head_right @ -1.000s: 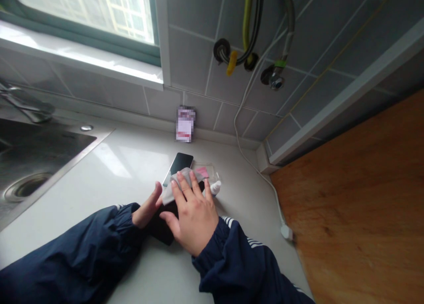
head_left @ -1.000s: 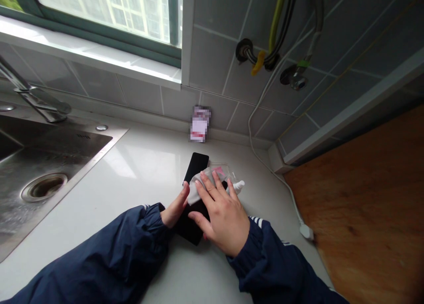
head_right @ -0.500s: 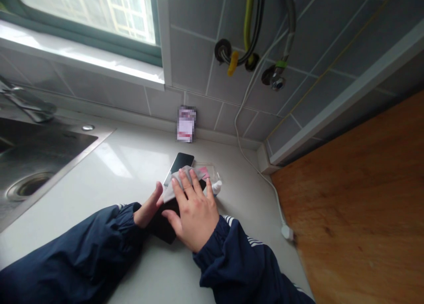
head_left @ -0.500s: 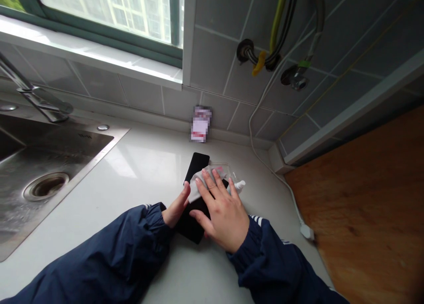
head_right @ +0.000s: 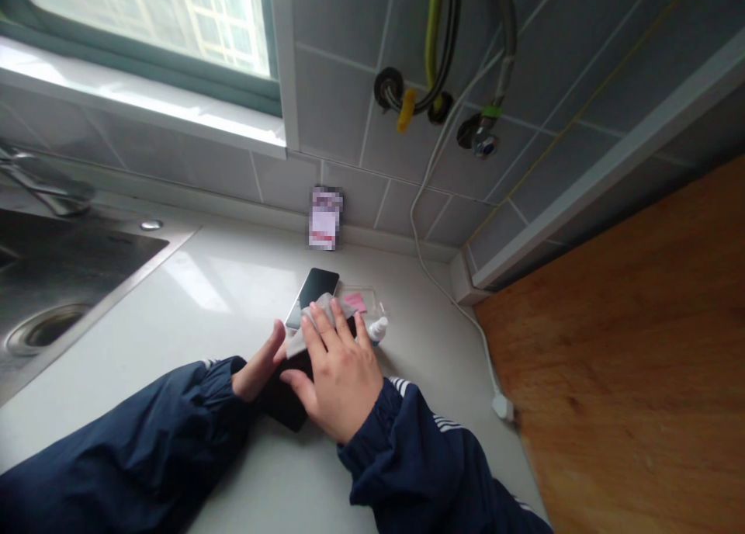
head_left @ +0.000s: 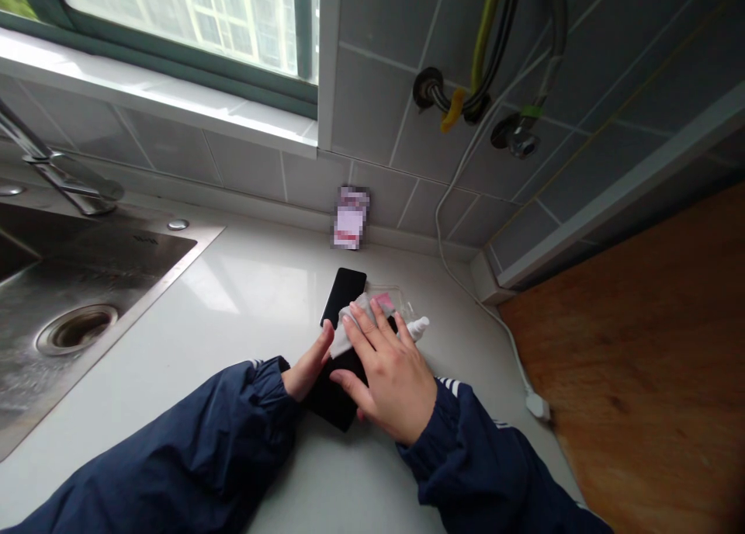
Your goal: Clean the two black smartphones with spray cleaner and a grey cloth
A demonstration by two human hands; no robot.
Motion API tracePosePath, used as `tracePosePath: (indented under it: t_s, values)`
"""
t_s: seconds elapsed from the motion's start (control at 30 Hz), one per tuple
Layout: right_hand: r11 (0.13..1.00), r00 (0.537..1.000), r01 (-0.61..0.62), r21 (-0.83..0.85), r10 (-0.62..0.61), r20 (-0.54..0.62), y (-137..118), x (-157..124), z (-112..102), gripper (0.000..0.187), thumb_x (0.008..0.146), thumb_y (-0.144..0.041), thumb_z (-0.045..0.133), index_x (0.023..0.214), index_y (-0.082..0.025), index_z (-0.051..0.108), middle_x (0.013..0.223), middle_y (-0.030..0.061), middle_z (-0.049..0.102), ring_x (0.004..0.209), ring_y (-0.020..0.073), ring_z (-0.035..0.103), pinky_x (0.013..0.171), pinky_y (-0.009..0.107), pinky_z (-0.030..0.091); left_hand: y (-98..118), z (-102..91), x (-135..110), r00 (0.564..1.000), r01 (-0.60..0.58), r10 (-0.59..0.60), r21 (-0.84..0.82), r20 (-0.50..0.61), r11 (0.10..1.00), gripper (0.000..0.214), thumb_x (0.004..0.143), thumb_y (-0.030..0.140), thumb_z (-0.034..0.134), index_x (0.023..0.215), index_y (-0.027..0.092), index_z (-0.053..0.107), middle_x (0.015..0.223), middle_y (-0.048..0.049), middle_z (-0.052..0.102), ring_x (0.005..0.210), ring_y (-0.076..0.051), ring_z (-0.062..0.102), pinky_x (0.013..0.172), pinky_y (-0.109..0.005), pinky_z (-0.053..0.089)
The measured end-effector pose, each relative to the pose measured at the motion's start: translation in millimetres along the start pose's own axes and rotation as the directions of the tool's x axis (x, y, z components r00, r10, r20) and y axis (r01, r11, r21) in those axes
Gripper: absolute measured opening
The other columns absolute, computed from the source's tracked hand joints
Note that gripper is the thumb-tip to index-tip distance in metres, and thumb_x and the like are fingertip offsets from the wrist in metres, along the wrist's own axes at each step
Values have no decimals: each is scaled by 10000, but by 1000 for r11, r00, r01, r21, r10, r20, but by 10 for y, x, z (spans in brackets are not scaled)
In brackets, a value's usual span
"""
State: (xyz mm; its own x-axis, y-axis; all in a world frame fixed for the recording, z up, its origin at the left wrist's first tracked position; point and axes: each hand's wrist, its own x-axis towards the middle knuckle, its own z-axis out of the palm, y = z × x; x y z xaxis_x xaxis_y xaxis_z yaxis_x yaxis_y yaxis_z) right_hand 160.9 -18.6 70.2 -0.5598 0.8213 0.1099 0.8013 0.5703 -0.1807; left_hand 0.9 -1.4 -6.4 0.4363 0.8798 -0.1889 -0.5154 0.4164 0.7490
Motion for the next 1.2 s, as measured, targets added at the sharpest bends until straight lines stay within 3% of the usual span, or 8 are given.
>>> tracePosePath:
  t_s: [0.13,0.2,0.4,0.53,0.63,0.8,0.97,1.2]
  values:
    - [996,996,69,47,-71,48,-39,-30,4,729,1015,-579,560,1603,-181,398,1698,57,295,1601,329,204,1270,648,240,2,-18,21,994,4,-2,22,-114,1000,949,757,883,588,1384,177,677,1556,-115,538,1578,-351,257,1325,-470,116]
    - [996,995,75,57,-79,67,-54,-36,-1,732,1020,-602,533,1604,-184,393,1697,59,297,1602,326,200,1265,665,233,2,-42,19,993,7,-1,47,-114,999,919,775,873,581,1365,176,688,1548,-116,546,1581,-347,244,1327,-473,93]
    - [999,997,54,1,-54,52,-36,-10,9,766,1014,-632,521,1620,-192,356,1727,74,156,1609,326,178,1248,688,237,32,-26,3,992,-23,30,62,-125,998,1005,769,868,595,1487,166,581,1600,-126,470,1596,-347,138,1328,-481,58]
    - [998,998,65,-22,-64,8,-18,-14,0,766,1015,-632,521,1636,-231,320,1734,66,104,1612,336,157,1249,698,209,49,-6,-5,995,-18,24,64,-100,998,995,770,864,597,1489,176,584,1577,-106,505,1600,-337,96,1329,-477,98]
    - [994,995,102,-37,-102,-16,-18,-18,-27,760,1023,-626,506,1646,-250,286,1733,45,108,1610,339,162,1247,709,203,40,-20,1,992,-69,79,98,-103,993,898,823,822,581,1477,207,601,1605,-68,467,1605,-324,116,1332,-463,53]
    - [994,993,82,-79,-88,-82,12,7,-9,772,1036,-570,514,1640,-143,290,1726,64,121,1616,332,129,1277,659,188,-3,-27,17,994,-108,107,48,30,993,833,888,775,535,1508,220,567,1627,-74,438,1590,-334,213,1328,-481,54]
    - [997,996,34,-67,-39,-85,44,29,37,775,1030,-554,537,1620,-95,330,1718,94,147,1607,323,183,1284,608,228,-54,-37,10,994,-104,104,16,-21,994,809,899,745,558,1495,200,578,1622,-77,460,1583,-343,237,1324,-460,39]
    - [998,995,-17,-57,11,-102,36,39,9,735,1025,-507,569,1597,-86,383,1710,114,200,1598,319,221,1282,589,250,-42,-53,21,988,-149,147,46,36,988,699,923,678,580,1490,268,585,1645,-28,440,1615,-285,114,1326,-416,29]
